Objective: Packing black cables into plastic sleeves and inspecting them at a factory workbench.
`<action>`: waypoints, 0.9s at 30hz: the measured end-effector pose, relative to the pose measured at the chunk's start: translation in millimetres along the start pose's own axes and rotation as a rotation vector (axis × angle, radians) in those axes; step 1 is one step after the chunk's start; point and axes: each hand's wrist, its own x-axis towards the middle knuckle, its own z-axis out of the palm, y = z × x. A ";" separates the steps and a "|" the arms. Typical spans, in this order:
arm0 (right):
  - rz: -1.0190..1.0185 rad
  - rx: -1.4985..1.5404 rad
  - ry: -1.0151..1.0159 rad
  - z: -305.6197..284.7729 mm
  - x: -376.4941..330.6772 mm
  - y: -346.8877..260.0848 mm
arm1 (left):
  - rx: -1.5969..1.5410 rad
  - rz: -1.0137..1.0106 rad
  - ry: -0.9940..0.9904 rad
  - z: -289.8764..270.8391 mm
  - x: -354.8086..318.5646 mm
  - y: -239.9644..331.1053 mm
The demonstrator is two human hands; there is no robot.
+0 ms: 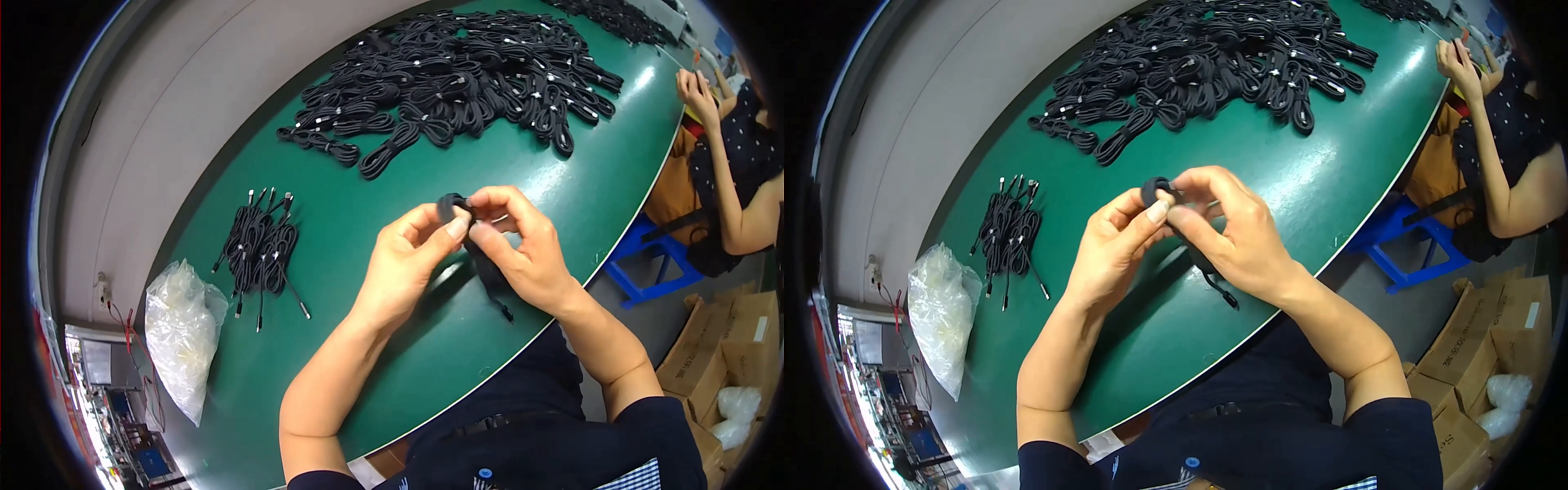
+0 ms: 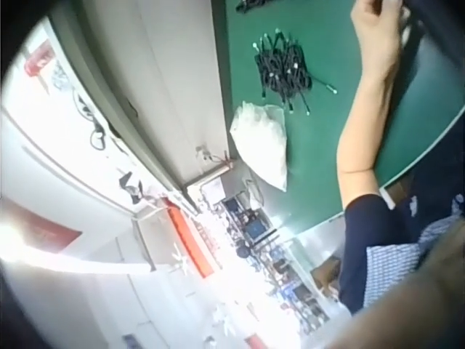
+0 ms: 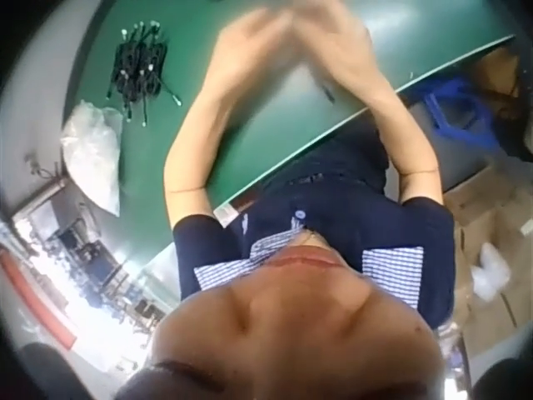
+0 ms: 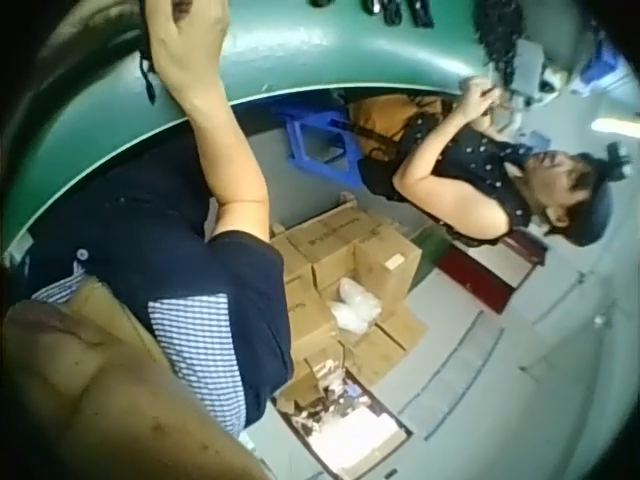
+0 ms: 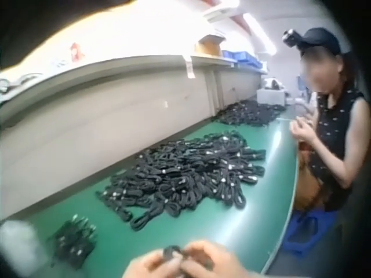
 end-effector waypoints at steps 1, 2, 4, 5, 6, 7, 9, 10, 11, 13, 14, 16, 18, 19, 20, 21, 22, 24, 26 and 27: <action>-0.071 -0.240 -0.027 -4.6 0.0 -4.4 | 0.041 0.017 0.002 0.3 -1.0 -0.3; -0.154 -0.468 -0.063 -5.5 0.8 -7.9 | 0.093 0.068 0.015 -0.9 -3.5 -2.0; 0.091 -0.175 -0.095 -1.9 -3.2 -13.6 | 0.151 0.156 0.010 1.6 -4.0 -2.7; 0.141 -0.071 -0.090 -0.9 -3.3 -15.8 | 0.234 0.173 0.013 1.1 -4.2 -2.4; 0.197 0.029 -0.084 -1.3 -2.9 -15.7 | 0.317 0.184 0.013 0.7 -3.8 -2.9; 0.211 0.019 -0.096 -2.3 -4.3 -14.5 | 0.365 0.193 0.039 0.6 -5.0 -3.6; 0.241 -0.030 -0.100 -1.1 -5.1 -16.2 | 0.401 0.317 0.091 6.3 -5.5 -7.2; 0.240 -0.040 -0.098 2.1 -3.6 -17.0 | 0.687 0.549 0.158 4.9 -8.4 -7.5; 0.257 -0.050 -0.117 0.9 -2.7 -18.5 | 0.765 0.646 0.174 4.2 -8.3 -8.8; 0.270 -0.056 -0.148 1.2 -2.9 -18.6 | 0.850 0.743 0.202 0.8 -10.5 -9.0; 0.227 -0.027 -0.114 2.2 -4.7 -15.4 | 0.772 0.645 0.170 -0.3 -11.1 -8.0; 0.181 0.003 -0.082 2.9 -8.8 -11.5 | 0.694 0.550 0.141 0.3 -9.9 -5.7; 0.137 0.070 -0.091 3.1 -12.4 -9.6 | 0.352 0.327 0.158 3.8 -5.8 -3.1; 0.163 0.099 -0.074 9.3 -14.5 -9.2 | 0.412 0.239 0.058 1.9 -7.8 -1.3; 0.207 0.091 -0.093 11.0 -15.3 -7.9 | 0.416 0.244 -0.014 3.2 -6.9 -2.3; 0.220 0.107 -0.133 11.3 -14.6 -8.1 | 0.435 0.216 -0.043 3.7 -5.8 -4.2; 0.232 0.123 -0.172 11.6 -13.6 -8.8 | 0.453 0.189 -0.075 3.9 -4.7 -6.2; 0.299 0.147 -0.190 16.2 -13.4 -12.0 | 0.453 0.199 -0.038 5.9 -5.4 -8.1; 0.314 0.097 -0.191 17.2 -12.1 -11.5 | 0.451 0.213 -0.006 6.1 -5.3 -11.1; 0.301 0.073 -0.214 14.9 -12.2 -10.5 | 0.457 0.261 0.018 5.8 -4.3 -13.8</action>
